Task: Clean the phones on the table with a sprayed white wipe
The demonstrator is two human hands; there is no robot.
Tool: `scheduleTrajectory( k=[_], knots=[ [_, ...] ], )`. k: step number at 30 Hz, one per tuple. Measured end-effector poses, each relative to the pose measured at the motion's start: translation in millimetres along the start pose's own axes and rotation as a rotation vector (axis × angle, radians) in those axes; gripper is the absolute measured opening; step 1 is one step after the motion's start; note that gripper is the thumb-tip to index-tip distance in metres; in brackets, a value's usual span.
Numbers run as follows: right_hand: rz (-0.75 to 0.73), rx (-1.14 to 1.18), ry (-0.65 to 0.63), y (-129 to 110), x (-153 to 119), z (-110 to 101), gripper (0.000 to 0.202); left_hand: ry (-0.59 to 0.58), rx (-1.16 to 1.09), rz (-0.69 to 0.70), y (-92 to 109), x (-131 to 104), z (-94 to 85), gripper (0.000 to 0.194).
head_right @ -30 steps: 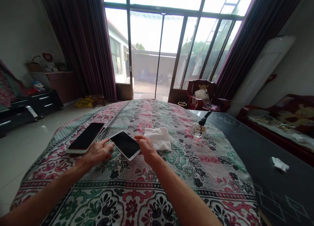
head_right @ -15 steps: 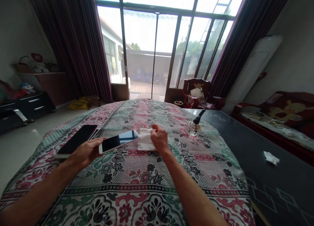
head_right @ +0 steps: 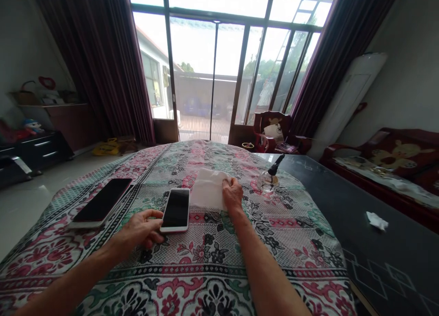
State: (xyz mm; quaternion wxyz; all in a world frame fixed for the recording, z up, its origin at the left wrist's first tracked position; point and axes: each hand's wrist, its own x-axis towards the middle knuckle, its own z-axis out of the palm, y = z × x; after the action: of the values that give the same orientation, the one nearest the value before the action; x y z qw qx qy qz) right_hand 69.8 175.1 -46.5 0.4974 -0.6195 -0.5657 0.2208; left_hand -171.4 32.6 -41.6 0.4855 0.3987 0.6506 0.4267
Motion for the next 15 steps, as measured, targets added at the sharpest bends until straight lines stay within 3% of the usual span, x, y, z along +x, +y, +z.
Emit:
scheduleTrajectory(
  k=[2, 4, 6, 8, 9, 12, 14, 15],
  knots=[
    [-0.032, 0.057, 0.056, -9, 1, -4, 0.036, -0.019, 0.176, 0.121, 10, 5, -1.0, 0.011],
    [-0.077, 0.105, 0.089, -23, -3, -4, 0.035, 0.056, 0.211, 0.299, 25, 12, 4.2, 0.013],
    [-0.147, 0.136, 0.105, -40, -12, 0, 0.029, 0.11, 0.014, 0.357, 42, 23, 18.5, 0.029],
    [-0.299, 0.127, 0.109, -57, -26, 6, 0.021, -0.004, -0.264, 0.219, 56, 35, 39.5, 0.042],
    [-0.388, 0.098, 0.054, -63, -35, 9, 0.019, -0.103, -0.404, 0.139, 60, 41, 50.5, 0.043],
    [-0.602, 0.029, -0.321, -78, -56, 11, 0.021, -0.333, -0.721, 0.035, 67, 60, 76.1, 0.045],
    [-0.654, 0.032, -0.535, -83, -61, 5, 0.029, -0.344, -0.78, 0.071, 67, 69, 82.7, 0.049],
    [-0.648, 0.044, -0.578, -84, -59, 0, 0.029, -0.328, -0.765, 0.092, 66, 73, 82.9, 0.05]
  ],
)
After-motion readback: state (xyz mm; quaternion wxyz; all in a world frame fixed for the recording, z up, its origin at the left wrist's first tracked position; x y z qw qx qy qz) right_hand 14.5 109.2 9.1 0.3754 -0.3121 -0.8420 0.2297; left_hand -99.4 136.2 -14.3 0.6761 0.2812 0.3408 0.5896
